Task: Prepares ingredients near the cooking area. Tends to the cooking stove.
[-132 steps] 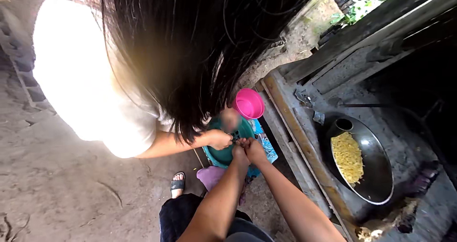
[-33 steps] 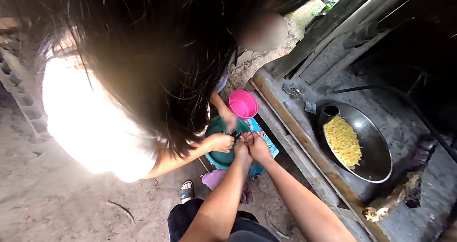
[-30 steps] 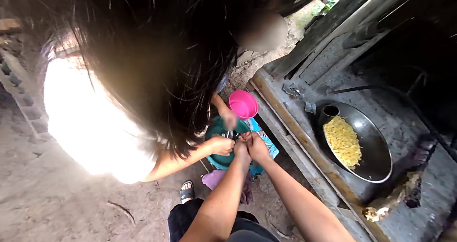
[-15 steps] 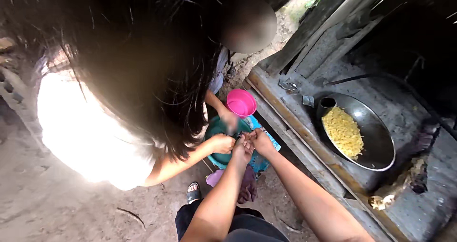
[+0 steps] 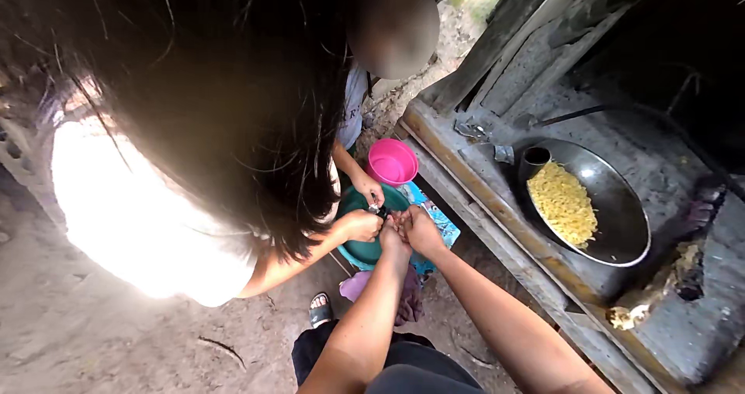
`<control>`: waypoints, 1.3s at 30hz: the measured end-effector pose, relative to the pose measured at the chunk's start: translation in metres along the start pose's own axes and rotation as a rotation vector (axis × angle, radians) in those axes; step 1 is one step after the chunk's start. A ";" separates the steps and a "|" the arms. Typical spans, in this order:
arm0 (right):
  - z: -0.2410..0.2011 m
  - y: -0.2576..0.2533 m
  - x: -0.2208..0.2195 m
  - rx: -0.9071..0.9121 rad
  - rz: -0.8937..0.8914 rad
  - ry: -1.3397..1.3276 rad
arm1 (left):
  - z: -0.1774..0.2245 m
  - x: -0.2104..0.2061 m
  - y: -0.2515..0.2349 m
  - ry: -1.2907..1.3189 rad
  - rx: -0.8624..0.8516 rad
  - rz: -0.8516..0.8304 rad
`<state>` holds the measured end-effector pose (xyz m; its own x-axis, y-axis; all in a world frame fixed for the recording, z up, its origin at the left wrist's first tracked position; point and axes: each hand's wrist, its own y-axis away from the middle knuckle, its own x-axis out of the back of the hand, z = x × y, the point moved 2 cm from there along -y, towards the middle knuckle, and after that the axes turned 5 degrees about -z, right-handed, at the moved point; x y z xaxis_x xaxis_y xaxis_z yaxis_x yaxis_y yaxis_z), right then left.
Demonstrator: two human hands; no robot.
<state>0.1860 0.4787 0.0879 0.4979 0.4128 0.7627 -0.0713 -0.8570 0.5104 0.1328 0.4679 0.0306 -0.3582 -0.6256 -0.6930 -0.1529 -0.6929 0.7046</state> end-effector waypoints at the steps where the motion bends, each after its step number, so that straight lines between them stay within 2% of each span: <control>1: 0.000 0.000 -0.001 0.000 0.002 0.005 | 0.000 -0.001 -0.001 0.014 0.007 0.015; 4: 0.002 -0.002 -0.001 -0.043 -0.022 -0.027 | -0.003 -0.002 -0.004 0.042 0.038 0.033; 10: 0.007 -0.003 0.007 -0.085 -0.042 -0.057 | -0.005 -0.009 0.003 0.087 0.124 -0.081; 17: 0.005 0.001 -0.003 -0.004 -0.019 0.019 | -0.002 -0.004 -0.006 0.060 0.065 -0.016; 27: 0.016 0.005 -0.010 -0.014 -0.011 -0.038 | -0.011 0.002 -0.004 -0.014 0.028 0.015; 30: 0.026 0.008 -0.008 -0.055 0.008 -0.106 | -0.011 0.009 0.002 -0.126 0.102 -0.072; 33: 0.037 0.010 0.010 -0.011 0.066 -0.157 | 0.005 0.018 0.021 -0.318 0.231 -0.111; 36: 0.036 0.022 0.037 0.086 0.159 -0.163 | 0.025 0.034 0.053 -0.539 0.228 -0.177; 39: 0.028 0.035 0.051 0.197 0.317 -0.135 | 0.046 0.048 0.079 -0.652 0.179 -0.212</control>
<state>0.2334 0.4611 0.1339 0.5877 0.0858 0.8045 -0.0789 -0.9835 0.1625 0.0610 0.3998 0.0603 -0.7738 -0.1028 -0.6250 -0.4097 -0.6714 0.6176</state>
